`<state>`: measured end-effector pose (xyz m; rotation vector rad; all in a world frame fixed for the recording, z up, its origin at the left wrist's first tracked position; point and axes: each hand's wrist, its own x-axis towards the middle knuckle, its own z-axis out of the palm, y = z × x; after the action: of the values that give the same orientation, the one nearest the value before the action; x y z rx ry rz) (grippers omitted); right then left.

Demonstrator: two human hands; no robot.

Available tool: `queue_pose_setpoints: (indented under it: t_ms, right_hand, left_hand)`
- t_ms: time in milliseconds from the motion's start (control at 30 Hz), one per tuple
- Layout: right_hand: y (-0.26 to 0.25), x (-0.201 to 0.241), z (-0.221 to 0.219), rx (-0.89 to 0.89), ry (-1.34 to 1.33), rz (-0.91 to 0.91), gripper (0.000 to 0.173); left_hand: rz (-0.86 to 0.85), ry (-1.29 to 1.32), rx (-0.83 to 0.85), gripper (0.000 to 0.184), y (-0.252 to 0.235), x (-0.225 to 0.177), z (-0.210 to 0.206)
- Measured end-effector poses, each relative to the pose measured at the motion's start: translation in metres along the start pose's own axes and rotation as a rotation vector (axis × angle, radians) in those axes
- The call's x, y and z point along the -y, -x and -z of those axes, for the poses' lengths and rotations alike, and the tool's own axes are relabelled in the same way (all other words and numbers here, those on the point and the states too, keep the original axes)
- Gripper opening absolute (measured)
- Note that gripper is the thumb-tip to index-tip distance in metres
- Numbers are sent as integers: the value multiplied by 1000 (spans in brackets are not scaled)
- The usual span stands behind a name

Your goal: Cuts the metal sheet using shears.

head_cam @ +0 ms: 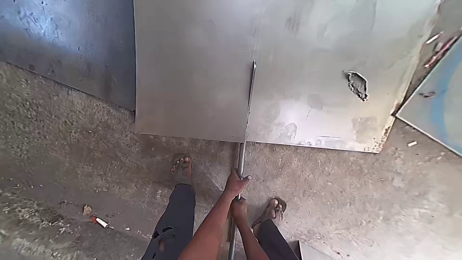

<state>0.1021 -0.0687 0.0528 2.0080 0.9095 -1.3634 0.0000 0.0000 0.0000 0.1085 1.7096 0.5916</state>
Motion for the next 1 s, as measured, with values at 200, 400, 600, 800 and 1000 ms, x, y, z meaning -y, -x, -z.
queue_pose_setpoints:
  t_ms: [200,400,600,800,1000]
  right_hand:
    - [-40,-30,-25,100,-285,-16,51]
    - [50,-4,38,-4,-251,13,46]
    - [65,83,88,90,-326,-5,45]
    - [69,78,76,73,-365,78,42]
    - [105,31,55,-94,-1,-38,53]
  left_hand:
    - [18,1146,-285,47,-79,-77,42]
    - [-65,1120,-509,41,-30,-150,43]
    - [-32,1141,-511,36,-3,-158,46]
    - [91,1066,-433,39,0,-156,61]
    - [141,1029,-413,43,-3,-161,67]
